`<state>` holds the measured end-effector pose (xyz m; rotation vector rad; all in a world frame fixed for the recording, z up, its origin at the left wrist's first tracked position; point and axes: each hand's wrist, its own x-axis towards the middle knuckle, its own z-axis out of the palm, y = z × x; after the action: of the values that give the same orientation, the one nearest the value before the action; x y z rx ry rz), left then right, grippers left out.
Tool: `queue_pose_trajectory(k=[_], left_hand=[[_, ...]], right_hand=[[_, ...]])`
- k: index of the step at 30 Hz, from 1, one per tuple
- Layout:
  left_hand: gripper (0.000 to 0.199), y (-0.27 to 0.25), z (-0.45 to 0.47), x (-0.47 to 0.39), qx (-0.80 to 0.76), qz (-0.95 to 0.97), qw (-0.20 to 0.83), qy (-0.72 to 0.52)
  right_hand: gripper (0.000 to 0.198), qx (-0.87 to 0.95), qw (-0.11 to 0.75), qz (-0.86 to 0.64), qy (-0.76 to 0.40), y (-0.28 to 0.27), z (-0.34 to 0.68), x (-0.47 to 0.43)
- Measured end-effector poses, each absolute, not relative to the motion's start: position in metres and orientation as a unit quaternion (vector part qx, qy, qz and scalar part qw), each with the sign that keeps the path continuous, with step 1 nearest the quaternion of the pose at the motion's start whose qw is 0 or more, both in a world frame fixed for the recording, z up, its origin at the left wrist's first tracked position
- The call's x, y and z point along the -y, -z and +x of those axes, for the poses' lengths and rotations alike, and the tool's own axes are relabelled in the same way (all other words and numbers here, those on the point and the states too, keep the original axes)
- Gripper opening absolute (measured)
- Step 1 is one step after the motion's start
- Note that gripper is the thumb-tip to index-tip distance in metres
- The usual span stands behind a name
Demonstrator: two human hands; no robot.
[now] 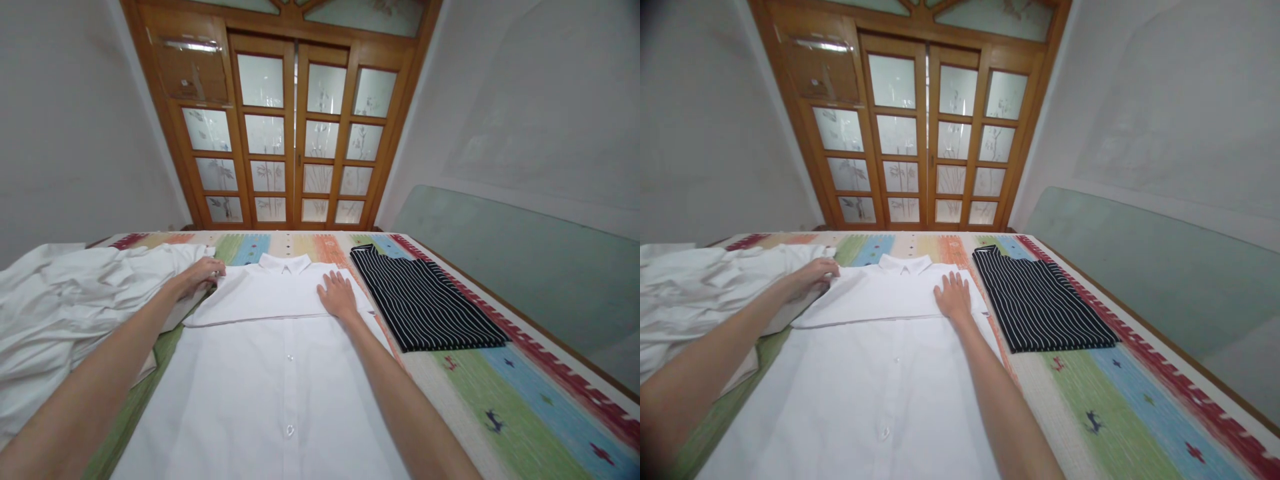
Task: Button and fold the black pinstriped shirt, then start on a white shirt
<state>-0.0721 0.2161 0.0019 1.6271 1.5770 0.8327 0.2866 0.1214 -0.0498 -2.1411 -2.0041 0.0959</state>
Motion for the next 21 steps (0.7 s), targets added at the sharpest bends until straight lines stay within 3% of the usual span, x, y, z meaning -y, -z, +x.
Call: queue_pose_trajectory(k=[9, 16, 21], left_hand=[[0.015, -0.012, -0.079, -0.231, -0.617, 0.685, 0.266, -0.28], [0.044, -0.004, -0.083, -0.221, -0.664, 0.609, 0.284, -0.326], [0.043, -0.006, -0.083, -0.21, -0.697, 0.577, 0.329, -0.27]], right_hand=[[0.057, 0.682, 0.101, -0.724, -0.028, 0.05, 0.287, -0.122], [0.057, 0.681, 0.096, -0.725, -0.033, 0.048, 0.287, -0.121], [0.057, 0.679, 0.095, -0.727, -0.03, 0.049, 0.287, -0.121]])
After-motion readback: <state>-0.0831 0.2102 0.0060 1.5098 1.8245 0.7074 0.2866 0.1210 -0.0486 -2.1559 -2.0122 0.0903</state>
